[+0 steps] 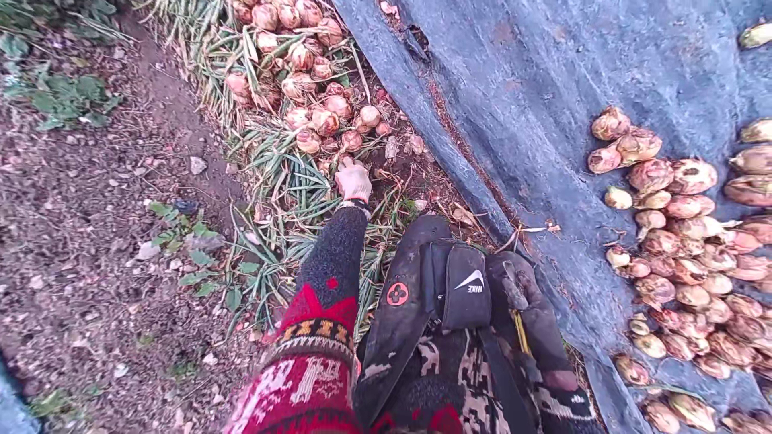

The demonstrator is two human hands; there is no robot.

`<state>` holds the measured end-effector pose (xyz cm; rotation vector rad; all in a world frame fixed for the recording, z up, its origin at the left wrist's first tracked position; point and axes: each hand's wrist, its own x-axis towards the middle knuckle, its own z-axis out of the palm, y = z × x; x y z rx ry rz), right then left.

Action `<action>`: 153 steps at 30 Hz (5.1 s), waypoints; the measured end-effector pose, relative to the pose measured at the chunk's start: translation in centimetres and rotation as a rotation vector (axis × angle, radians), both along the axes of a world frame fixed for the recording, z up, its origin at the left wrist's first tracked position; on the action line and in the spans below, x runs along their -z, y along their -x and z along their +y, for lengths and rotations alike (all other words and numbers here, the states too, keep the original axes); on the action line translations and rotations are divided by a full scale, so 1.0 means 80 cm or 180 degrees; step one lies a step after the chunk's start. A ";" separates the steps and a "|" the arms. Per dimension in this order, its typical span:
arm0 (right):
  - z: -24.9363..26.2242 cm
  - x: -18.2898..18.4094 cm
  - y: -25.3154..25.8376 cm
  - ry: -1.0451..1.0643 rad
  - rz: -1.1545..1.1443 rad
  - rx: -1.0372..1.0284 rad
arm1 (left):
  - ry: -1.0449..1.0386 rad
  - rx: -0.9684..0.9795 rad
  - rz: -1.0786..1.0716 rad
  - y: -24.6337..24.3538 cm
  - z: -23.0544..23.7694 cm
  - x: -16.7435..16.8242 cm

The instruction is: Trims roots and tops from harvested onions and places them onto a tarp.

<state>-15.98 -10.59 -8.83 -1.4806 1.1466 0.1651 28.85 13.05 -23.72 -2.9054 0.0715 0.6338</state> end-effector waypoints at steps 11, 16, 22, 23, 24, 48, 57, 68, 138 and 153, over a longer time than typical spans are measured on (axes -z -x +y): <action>0.009 -0.042 -0.079 0.1168 -0.0504 -0.0933 | 0.3786 0.0091 0.1377 0.165 -0.013 -0.197; 0.039 -0.121 -0.088 0.0951 -0.1291 -0.0757 | 0.3907 0.0743 0.2662 0.258 -0.063 -0.316; 0.052 -0.142 -0.052 0.0519 -0.1593 -0.0152 | 0.3368 0.1350 0.2730 0.308 -0.072 -0.340; 0.051 -0.146 -0.046 0.0636 -0.1480 -0.0177 | 0.3297 0.1552 0.2447 0.314 -0.072 -0.338; 0.053 -0.153 -0.042 0.0691 -0.1395 -0.0149 | 0.3229 0.1701 0.2168 0.321 -0.072 -0.336; -0.028 -0.099 0.014 -0.2733 -0.2984 0.1825 | 0.2490 0.1582 0.0386 0.295 -0.164 -0.253; -0.088 -0.122 0.017 -0.0538 -0.1885 0.1694 | 0.0650 0.0745 0.1660 0.157 0.040 -0.103; 0.005 -0.080 -0.024 -0.0231 -0.0356 0.0536 | 0.0875 0.0098 0.0298 0.101 0.068 0.007; 0.032 0.028 -0.075 -0.1247 -0.0530 0.0857 | 0.2514 -0.1338 -0.0023 0.067 0.115 -0.120; 0.022 -0.050 -0.089 0.0413 -0.0335 -0.0278 | 0.1199 -0.0556 -0.0032 0.081 0.137 -0.062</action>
